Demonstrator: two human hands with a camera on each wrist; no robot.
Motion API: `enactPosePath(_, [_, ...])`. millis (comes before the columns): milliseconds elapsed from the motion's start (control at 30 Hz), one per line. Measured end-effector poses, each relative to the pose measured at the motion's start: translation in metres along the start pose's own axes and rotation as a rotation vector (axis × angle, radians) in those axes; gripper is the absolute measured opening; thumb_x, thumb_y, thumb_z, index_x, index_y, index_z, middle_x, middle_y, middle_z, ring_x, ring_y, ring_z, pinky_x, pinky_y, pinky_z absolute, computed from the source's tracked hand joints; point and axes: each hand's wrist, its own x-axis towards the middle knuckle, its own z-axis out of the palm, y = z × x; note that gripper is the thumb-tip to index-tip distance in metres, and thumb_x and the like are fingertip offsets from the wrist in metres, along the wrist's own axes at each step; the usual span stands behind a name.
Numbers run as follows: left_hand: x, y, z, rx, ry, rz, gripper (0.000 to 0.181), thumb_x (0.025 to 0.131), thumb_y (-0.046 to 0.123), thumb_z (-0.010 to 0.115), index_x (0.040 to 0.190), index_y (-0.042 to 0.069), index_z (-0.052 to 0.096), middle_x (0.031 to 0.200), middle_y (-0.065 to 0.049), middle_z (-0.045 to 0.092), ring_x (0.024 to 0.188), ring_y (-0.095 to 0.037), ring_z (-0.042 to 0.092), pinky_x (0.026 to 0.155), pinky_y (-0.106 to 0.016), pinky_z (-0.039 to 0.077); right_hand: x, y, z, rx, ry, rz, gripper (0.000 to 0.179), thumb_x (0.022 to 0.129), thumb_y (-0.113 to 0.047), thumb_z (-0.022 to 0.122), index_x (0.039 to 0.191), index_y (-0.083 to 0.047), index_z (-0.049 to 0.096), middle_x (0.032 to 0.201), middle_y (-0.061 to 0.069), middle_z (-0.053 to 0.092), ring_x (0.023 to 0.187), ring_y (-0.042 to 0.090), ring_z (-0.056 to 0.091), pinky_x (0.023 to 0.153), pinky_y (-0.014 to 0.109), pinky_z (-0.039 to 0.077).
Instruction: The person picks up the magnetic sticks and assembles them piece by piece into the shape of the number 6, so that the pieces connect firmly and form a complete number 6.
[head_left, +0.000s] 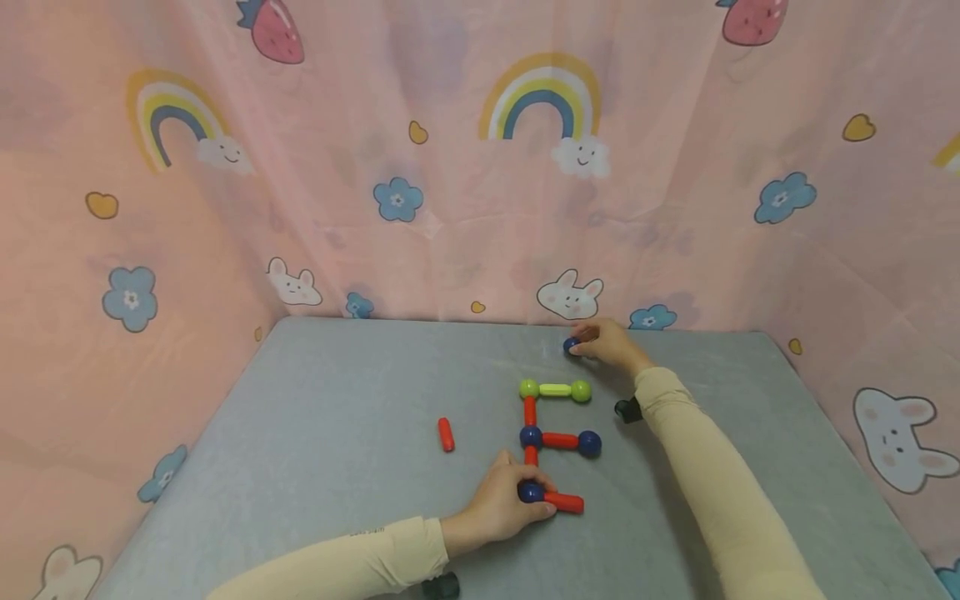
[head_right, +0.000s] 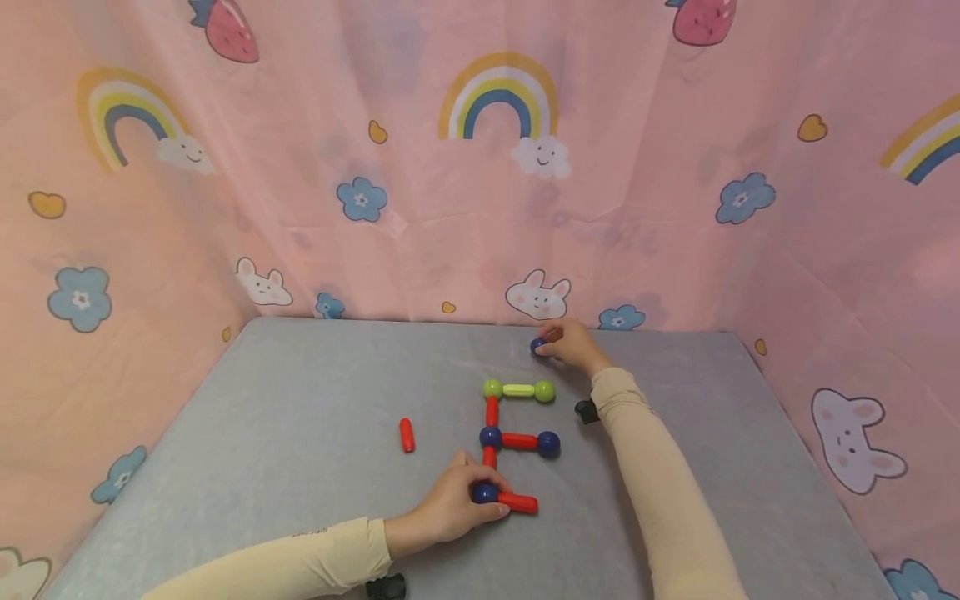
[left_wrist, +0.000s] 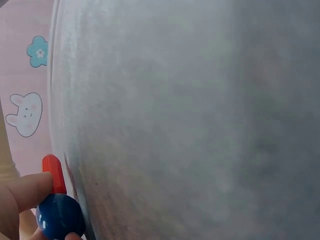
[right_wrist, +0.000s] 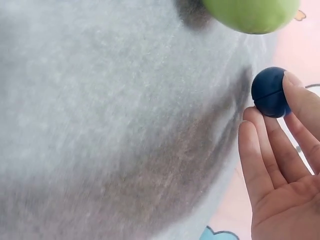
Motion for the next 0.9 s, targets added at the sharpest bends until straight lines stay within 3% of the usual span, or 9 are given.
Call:
enactPosePath(233, [-0.003,0.005,0.001,-0.023,-0.007,-0.016,0.016,0.083,0.02,0.08,0.098,0.02,0.074,0.097,-0.001,0.045,0.087,-0.012,0.044,0.073,-0.019,0.036,-0.017,0.001,-0.006,0.007,0.035,-0.073,0.037,0.092,-0.018,0.07,0.124,-0.001,0.062,0.125,0.023,0.064,0.118,0.039,0.059,0.103,0.055,0.047])
enactPosePath(500, [-0.003,0.007,0.001,-0.046,-0.007,-0.02,0.015,0.084,0.02,0.079,0.098,0.018,0.073,0.098,-0.002,0.044,0.088,-0.013,0.044,0.075,-0.02,0.036,-0.054,-0.004,-0.013,0.02,0.058,-0.103,0.04,0.092,-0.021,0.071,0.126,-0.001,0.062,0.126,0.023,0.065,0.117,0.037,0.059,0.104,0.054,0.046])
enactPosePath(900, [-0.004,0.008,0.002,-0.048,0.0,-0.023,0.016,0.083,0.019,0.08,0.098,0.018,0.073,0.098,-0.002,0.044,0.089,-0.012,0.044,0.076,-0.021,0.037,-0.119,0.003,-0.007,0.021,0.048,-0.108,0.043,0.09,-0.029,0.073,0.126,-0.005,0.065,0.121,0.015,0.07,0.105,0.028,0.067,0.089,0.044,0.057])
